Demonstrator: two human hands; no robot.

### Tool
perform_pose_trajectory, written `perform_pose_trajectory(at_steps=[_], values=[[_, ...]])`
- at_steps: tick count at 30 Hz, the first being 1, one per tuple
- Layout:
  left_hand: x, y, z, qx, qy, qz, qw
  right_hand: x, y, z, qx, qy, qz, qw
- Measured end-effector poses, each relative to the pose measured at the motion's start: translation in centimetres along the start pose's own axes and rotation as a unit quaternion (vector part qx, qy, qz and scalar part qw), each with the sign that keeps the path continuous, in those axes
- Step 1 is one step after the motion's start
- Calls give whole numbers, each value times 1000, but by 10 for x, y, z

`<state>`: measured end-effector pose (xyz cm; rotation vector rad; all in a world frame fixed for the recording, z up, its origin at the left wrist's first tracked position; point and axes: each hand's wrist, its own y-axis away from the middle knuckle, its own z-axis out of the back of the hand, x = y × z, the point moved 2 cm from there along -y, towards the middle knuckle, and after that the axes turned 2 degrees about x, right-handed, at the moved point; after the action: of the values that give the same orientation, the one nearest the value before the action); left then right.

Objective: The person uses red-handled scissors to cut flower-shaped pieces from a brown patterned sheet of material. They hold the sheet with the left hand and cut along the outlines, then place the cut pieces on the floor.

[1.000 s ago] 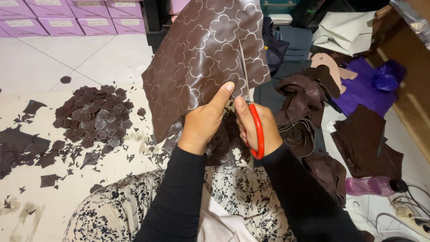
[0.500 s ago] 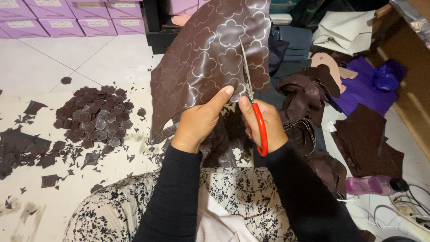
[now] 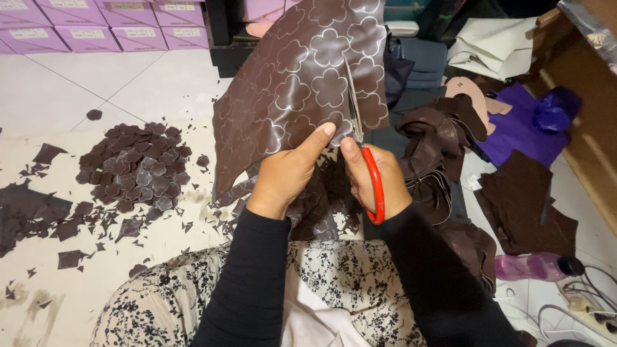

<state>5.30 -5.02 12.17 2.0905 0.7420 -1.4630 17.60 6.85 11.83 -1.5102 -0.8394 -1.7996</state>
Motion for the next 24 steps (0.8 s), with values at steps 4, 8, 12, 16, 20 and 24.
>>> perform_pose_trajectory(at_steps=[4,8,12,16,20,24], values=[[5,-2,-1,34,1,10,999,-1,-1,3,29,-58,-3,998],[8,-1,-6,72,33,20,997,-3,-2,6,41,-83,-4,996],[10,-1,-6,71,38,43,996,-5,-1,5,15,-69,-12,997],[12,-2,-9,87,64,4,994,-4,-1,4,5,-69,-3,998],[16,-3,-10,82,60,-24,995,-2,0,2,-17,-55,-3,998],[17,-3,-17,78,79,-47,993,-1,1,-1,-28,-69,-2,997]])
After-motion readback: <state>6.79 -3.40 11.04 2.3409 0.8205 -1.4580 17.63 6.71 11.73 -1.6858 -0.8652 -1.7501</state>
